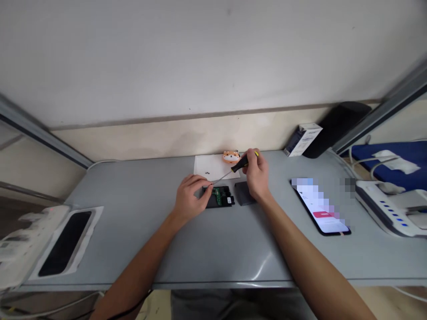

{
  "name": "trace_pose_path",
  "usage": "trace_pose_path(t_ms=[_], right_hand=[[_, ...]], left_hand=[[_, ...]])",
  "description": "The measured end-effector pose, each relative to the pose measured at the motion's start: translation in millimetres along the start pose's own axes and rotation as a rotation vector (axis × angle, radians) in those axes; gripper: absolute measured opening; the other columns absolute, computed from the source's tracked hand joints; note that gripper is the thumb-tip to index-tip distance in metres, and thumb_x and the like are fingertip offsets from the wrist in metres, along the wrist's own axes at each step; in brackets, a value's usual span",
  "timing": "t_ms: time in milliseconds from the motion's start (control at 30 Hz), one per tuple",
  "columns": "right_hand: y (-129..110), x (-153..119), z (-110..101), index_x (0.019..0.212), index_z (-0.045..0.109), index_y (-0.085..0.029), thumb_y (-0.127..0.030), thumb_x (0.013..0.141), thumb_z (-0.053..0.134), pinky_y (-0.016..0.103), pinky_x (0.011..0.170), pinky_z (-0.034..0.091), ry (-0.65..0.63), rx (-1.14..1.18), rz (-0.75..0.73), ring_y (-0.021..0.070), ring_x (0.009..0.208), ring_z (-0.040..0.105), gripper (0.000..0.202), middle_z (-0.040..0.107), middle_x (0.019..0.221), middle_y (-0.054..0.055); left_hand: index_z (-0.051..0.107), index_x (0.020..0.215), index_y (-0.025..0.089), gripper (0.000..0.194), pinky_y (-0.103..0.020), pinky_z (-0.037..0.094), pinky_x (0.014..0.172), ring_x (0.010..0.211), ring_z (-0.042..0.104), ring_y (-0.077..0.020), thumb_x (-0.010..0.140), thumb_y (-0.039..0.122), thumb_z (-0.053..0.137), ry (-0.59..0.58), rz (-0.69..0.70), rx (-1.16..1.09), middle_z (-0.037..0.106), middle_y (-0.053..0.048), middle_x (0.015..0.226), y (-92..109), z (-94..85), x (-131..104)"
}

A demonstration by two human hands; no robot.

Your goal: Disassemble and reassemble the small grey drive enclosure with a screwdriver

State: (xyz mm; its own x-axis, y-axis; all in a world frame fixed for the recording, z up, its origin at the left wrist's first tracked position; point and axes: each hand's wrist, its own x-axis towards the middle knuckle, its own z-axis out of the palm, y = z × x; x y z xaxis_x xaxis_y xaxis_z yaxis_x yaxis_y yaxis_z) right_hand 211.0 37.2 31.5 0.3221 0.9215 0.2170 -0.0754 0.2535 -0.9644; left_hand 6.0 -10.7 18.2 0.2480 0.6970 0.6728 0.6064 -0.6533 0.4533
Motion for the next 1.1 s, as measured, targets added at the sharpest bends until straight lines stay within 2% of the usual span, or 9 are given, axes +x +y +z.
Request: trace_pose_path(t_ms=[167, 567, 933, 1100], right_hand=[[-4, 0, 0, 0.075, 0.05, -0.025, -0.075, 0.089, 0.057, 0.023, 0.044, 0.033, 0.1, 0.047, -0.03, 0.0099, 0.05, 0.036, 0.053, 0.038, 0.06, -0.008], [-3, -3, 4, 0.074, 0.048, -0.025, -0.071, 0.089, 0.06, 0.022, 0.044, 0.033, 0.112, 0.081, -0.034, 0.0095, 0.053, 0.037, 0.05, 0.04, 0.064, -0.006], [4, -3, 7, 0.075, 0.046, -0.025, -0.072, 0.091, 0.057, 0.023, 0.045, 0.032, 0.091, 0.067, -0.062, 0.0096, 0.052, 0.035, 0.051, 0.041, 0.064, -0.007], [3, -5, 7, 0.076, 0.048, -0.025, -0.07, 0.092, 0.057, 0.022, 0.048, 0.036, 0.081, 0.051, -0.065, 0.0098, 0.055, 0.039, 0.048, 0.043, 0.066, -0.006]], left_hand=[[0.074, 0.087, 0.023, 0.013, -0.035, 0.057, 0.078, 0.081, 0.071, -0.0184, 0.096, 0.021, 0.065, 0.045, 0.016, 0.001, 0.075, -0.004, 0.087, -2, 2.0, 0], [0.075, 0.089, 0.022, 0.011, -0.034, 0.06, 0.075, 0.08, 0.071, -0.0172, 0.097, 0.024, 0.067, 0.092, -0.041, -0.116, 0.076, -0.004, 0.087, -8, 3.4, 0], [0.076, 0.089, 0.022, 0.011, -0.032, 0.06, 0.072, 0.077, 0.07, -0.0163, 0.097, 0.024, 0.068, 0.089, -0.049, -0.145, 0.076, -0.004, 0.085, -17, 9.2, -1], [0.075, 0.087, 0.023, 0.014, -0.033, 0.059, 0.073, 0.077, 0.07, -0.0166, 0.098, 0.027, 0.068, 0.05, -0.05, -0.141, 0.075, -0.004, 0.085, -16, 10.4, -2]])
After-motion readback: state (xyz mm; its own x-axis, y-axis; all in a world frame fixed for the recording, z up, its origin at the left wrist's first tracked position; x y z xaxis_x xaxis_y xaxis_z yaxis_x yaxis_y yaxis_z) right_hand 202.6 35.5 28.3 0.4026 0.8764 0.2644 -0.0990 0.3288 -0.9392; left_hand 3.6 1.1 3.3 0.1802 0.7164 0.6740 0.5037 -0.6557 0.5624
